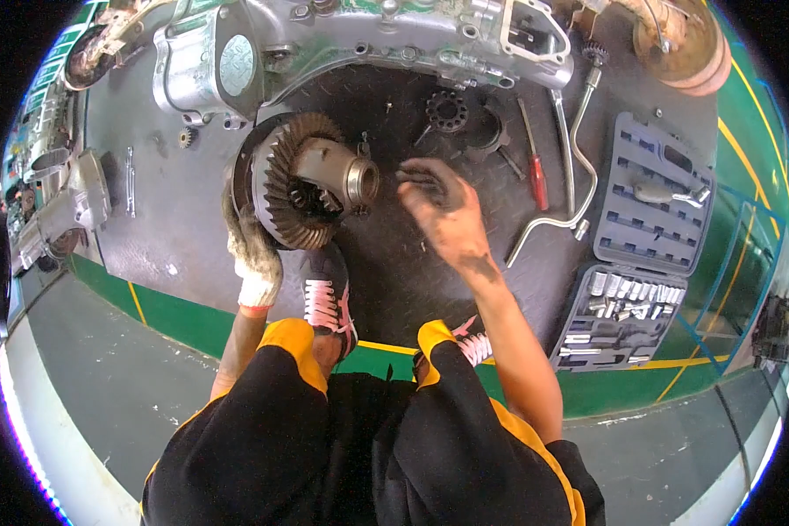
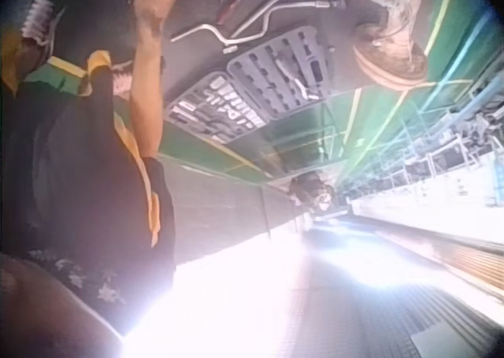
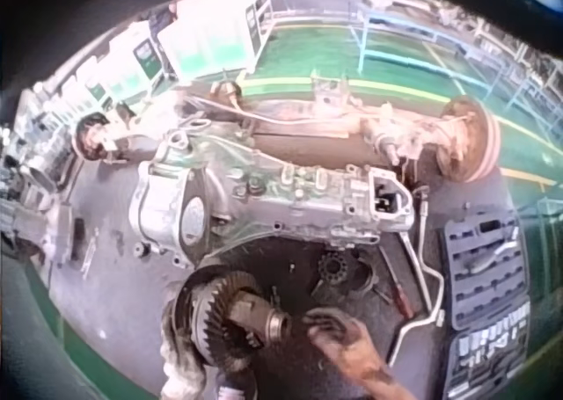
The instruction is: Manually disassemble a vehicle differential and inspect the gears.
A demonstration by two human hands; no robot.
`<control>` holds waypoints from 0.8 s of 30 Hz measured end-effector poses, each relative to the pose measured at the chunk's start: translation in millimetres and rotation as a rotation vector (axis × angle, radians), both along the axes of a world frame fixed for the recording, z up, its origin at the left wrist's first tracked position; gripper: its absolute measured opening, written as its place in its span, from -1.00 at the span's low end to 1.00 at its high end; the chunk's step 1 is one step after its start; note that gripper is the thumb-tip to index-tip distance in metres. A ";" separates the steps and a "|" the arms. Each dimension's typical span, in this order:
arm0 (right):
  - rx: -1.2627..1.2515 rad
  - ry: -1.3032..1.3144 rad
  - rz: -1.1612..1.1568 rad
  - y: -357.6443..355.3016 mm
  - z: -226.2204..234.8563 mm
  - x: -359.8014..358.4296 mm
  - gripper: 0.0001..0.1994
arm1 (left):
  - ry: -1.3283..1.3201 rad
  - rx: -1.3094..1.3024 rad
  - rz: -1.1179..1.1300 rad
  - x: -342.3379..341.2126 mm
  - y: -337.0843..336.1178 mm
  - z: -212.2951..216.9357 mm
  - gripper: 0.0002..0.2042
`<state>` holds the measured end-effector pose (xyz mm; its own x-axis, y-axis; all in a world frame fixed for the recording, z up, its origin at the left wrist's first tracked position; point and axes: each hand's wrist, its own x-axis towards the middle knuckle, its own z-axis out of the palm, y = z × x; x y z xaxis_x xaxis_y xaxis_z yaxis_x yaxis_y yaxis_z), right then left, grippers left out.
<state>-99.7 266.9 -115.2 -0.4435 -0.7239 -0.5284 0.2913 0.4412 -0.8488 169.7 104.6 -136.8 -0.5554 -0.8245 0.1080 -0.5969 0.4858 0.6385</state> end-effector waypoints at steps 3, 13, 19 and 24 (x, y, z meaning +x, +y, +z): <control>-0.279 0.441 0.091 -26.8 12.3 15.3 -0.38 | -0.008 0.026 0.013 -0.8 -0.2 3.3 -0.48; -0.106 0.344 0.667 -106.1 29.2 -11.3 -0.31 | 0.043 0.283 0.164 -3.2 -1.7 17.6 -0.40; -0.025 0.335 0.480 -100.0 10.2 11.5 -0.50 | 0.327 0.486 0.048 1.9 8.7 29.9 -0.24; -0.224 0.395 0.226 -93.3 5.4 26.6 -0.60 | -0.088 0.313 0.135 -1.1 10.3 22.9 0.11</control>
<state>-73.0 173.7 -109.8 -0.3971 -0.9014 -0.1728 -0.1529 0.2506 -0.9559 168.7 115.0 -113.9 -0.4350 -0.8768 -0.2050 -0.7017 0.1875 0.6873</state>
